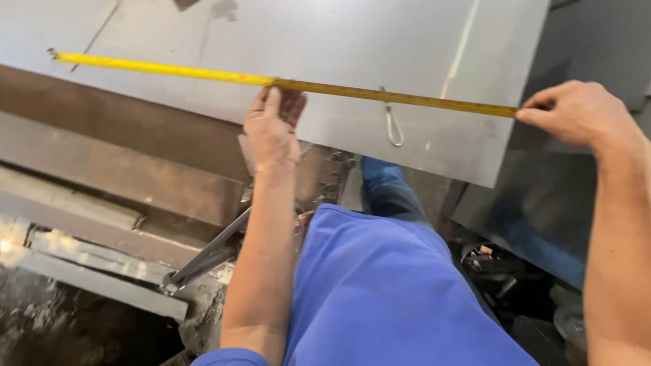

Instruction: Measuring and marking dimensions on a metal sheet using a square and a tape measure.

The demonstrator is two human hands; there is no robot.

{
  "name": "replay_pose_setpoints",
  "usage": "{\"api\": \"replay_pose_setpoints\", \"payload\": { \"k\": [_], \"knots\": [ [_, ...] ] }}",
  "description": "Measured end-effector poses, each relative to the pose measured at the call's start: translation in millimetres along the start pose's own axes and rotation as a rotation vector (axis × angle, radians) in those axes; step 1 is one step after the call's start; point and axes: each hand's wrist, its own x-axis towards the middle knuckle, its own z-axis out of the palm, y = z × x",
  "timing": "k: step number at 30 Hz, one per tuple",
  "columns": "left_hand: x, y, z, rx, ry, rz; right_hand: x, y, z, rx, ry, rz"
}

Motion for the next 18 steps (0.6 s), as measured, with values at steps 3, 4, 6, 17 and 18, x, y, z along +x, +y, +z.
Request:
{"api": "replay_pose_setpoints", "payload": {
  "k": [3, 4, 6, 17, 18],
  "knots": [
    [-2, -1, 8, 0.008, 0.026, -0.007, -3, -2, 0, 0.018, -0.010, 0.061],
    [-4, 0, 10, 0.004, 0.023, -0.014, -3, -4, -1, 0.013, -0.012, 0.092],
    [-8, 4, 14, 0.001, 0.022, -0.016, -2, -6, 0, 0.010, -0.014, 0.117],
    [-6, 17, 12, -0.008, 0.010, -0.072, -9, -8, -11, 0.038, -0.005, 0.063],
    [-7, 15, 13, -0.010, -0.001, -0.089, -13, -10, -13, 0.039, -0.002, 0.083]
  ]
}}
